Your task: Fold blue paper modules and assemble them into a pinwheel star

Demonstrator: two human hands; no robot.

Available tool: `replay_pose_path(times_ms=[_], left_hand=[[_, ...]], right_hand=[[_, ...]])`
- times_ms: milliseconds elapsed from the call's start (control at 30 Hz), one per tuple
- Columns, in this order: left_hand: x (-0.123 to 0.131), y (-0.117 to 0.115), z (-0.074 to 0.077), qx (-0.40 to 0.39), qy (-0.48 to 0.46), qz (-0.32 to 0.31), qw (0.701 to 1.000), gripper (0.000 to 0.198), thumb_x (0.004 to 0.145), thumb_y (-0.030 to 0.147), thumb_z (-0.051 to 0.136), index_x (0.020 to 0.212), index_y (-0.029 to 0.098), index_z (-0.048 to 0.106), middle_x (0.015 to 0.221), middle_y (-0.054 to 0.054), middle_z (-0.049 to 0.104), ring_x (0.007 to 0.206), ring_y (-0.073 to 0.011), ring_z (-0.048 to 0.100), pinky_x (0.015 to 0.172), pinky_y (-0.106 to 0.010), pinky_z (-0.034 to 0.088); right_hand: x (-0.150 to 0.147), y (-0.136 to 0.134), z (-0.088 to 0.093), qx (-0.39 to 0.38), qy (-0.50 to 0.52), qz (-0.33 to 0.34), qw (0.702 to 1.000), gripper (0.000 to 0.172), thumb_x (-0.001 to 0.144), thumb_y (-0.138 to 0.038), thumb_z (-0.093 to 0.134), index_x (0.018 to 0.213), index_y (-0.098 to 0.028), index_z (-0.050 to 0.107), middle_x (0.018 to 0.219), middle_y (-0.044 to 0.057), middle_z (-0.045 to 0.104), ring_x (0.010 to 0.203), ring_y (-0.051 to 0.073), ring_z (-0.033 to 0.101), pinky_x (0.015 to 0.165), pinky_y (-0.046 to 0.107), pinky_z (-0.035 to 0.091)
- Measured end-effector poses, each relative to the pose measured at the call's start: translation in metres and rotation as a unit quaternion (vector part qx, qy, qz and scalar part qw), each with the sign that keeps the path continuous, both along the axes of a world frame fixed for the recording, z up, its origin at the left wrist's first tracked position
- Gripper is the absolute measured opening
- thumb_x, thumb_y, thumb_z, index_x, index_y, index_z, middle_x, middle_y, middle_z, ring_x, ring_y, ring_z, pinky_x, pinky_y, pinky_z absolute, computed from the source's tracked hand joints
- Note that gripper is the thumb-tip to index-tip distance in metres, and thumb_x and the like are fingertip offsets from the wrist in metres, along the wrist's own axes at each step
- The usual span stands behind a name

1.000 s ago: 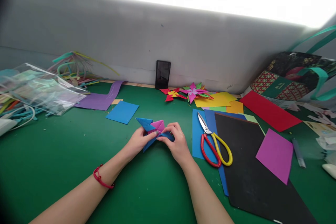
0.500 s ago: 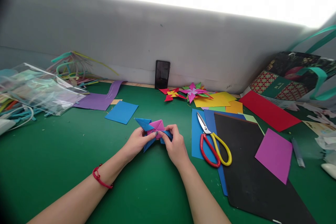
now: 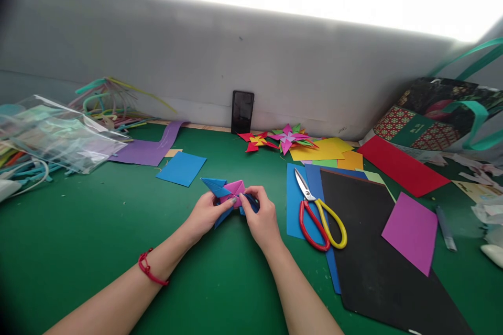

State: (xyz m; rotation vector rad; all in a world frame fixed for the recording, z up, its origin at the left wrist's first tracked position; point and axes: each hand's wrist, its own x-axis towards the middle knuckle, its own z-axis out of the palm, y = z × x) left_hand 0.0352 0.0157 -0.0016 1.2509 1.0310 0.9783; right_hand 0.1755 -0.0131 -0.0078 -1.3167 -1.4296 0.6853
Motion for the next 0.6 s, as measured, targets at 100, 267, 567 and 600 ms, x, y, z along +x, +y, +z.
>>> replay_pose_path(times_ms=[100,267,567,600], left_hand=[[0.0004,-0.0004,0.0012,0.009,0.017,-0.001,1.000,0.034,0.069,0.027,0.061,0.098,0.010,0.061,0.099,-0.009,0.066,0.092,-0.0238,0.060,0.081,-0.033,0.046],[0.0003,-0.0016,-0.0001,0.040,0.042,-0.005,0.998,0.032,0.072,0.027,0.058,0.100,0.010,0.060,0.100,-0.009,0.066,0.092,-0.0229,0.060,0.081,-0.032,0.046],[0.0011,-0.0055,-0.0054,0.130,0.069,-0.011,0.989,0.032,0.078,0.027,0.052,0.109,0.019,0.058,0.107,-0.005,0.063,0.096,-0.0195,0.058,0.083,-0.029,0.044],[0.0013,-0.0063,-0.0052,0.138,0.074,-0.009,0.988,0.032,0.079,0.027,0.052,0.109,0.020,0.058,0.106,-0.004,0.063,0.095,-0.0192,0.058,0.083,-0.029,0.044]], right_hand=[[-0.0002,-0.0001,-0.0006,-0.003,-0.011,-0.008,1.000,0.009,0.082,-0.027,0.052,0.087,-0.020,0.050,0.080,0.001,0.057,0.073,0.015,0.056,0.067,0.026,0.044],[0.0010,-0.0008,-0.0020,-0.002,-0.043,-0.003,0.999,0.007,0.083,-0.027,0.050,0.086,-0.021,0.051,0.078,0.000,0.058,0.070,0.015,0.055,0.065,0.026,0.043],[0.0035,-0.0005,0.0024,0.019,-0.065,0.035,0.997,0.008,0.084,-0.023,0.046,0.083,-0.021,0.053,0.085,0.002,0.060,0.075,0.016,0.056,0.068,0.028,0.043],[0.0037,-0.0003,0.0028,0.024,-0.061,0.039,0.997,0.008,0.084,-0.023,0.046,0.083,-0.021,0.054,0.086,0.002,0.060,0.077,0.016,0.056,0.069,0.028,0.043]])
